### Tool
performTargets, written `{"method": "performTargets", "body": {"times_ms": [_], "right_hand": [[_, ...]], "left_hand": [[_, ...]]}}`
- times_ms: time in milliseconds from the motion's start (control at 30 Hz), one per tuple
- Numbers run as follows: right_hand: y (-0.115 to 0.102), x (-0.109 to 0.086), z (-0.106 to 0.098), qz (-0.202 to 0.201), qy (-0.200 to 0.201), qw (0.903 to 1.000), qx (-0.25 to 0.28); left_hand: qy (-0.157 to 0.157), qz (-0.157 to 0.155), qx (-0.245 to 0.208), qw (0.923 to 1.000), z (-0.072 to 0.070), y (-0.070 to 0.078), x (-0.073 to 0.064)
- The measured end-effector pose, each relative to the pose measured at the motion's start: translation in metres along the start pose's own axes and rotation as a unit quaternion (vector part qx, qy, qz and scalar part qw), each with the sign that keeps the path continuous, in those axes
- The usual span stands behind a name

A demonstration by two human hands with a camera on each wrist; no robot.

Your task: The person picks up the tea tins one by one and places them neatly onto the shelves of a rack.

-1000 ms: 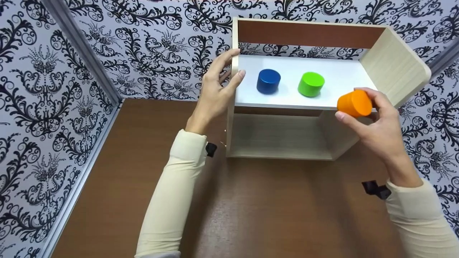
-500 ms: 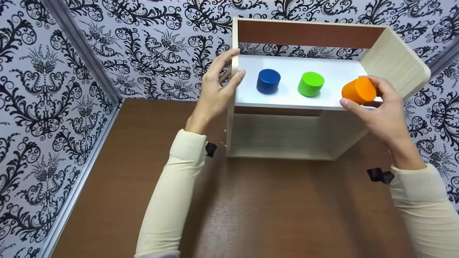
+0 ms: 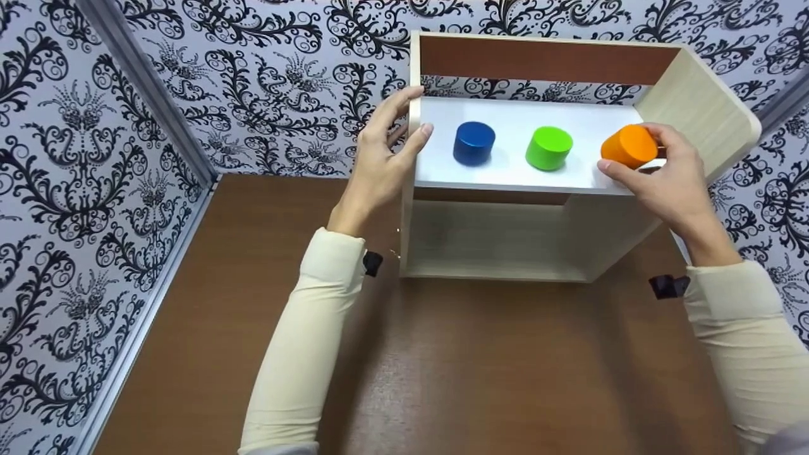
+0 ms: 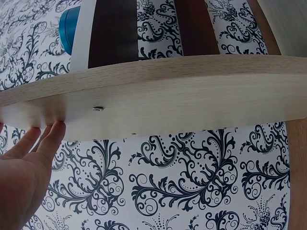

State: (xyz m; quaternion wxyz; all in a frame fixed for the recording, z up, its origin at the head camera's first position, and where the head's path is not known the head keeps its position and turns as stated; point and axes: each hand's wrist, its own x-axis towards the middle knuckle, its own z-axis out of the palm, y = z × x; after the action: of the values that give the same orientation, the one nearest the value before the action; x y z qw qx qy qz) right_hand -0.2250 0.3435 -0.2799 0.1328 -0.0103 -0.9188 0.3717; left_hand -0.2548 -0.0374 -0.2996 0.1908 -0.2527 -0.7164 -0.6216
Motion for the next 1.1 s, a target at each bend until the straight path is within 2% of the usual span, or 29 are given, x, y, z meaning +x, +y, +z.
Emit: {"method": "performTargets", "body": {"times_ms": [500, 1100], "right_hand": [[0.006, 0.022, -0.003, 0.039, -0.054, 0.9969, -0.043], [0.008, 0.031, 0.004, 0.025, -0.067, 0.9955, -0.063]], "left_hand": [[-0.001, 0.000, 0.005, 1.0000, 0.001, 0.000, 0.000], [0.002, 0.001, 0.003, 1.0000, 0.001, -0.001, 0.001]]}}
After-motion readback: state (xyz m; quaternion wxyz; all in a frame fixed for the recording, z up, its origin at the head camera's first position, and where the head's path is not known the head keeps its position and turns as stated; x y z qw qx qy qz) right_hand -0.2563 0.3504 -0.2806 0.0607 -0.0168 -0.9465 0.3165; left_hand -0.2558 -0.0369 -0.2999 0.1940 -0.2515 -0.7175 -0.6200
